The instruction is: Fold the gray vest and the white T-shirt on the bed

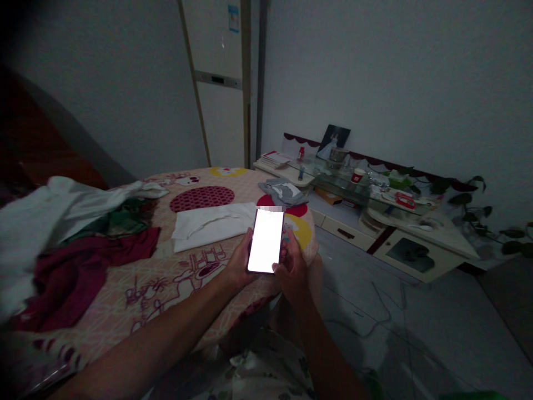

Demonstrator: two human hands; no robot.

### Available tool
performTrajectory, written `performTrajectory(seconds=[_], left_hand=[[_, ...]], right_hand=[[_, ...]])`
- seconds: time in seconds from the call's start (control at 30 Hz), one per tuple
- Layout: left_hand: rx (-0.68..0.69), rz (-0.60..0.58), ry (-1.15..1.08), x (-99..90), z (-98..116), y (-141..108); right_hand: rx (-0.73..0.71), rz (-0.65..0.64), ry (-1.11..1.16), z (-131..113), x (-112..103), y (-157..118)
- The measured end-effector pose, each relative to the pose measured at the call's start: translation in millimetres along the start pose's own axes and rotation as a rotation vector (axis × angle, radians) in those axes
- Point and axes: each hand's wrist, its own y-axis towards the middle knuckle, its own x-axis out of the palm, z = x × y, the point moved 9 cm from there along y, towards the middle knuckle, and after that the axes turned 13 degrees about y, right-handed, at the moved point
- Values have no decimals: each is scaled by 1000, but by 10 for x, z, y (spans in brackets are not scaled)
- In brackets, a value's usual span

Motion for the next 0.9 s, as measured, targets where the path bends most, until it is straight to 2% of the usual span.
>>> performTrajectory(seconds=[0.33,0.5,0.9], left_hand=[[13,1,2,-18,5,4],[10,12,16,-9,5,-5],[-4,9,23,-1,2,-12]], right_hand=[[-7,-40,-33,1,3,-17],[-5,-27,-72,25,-24,-19],[11,24,-5,25,-38,-6]])
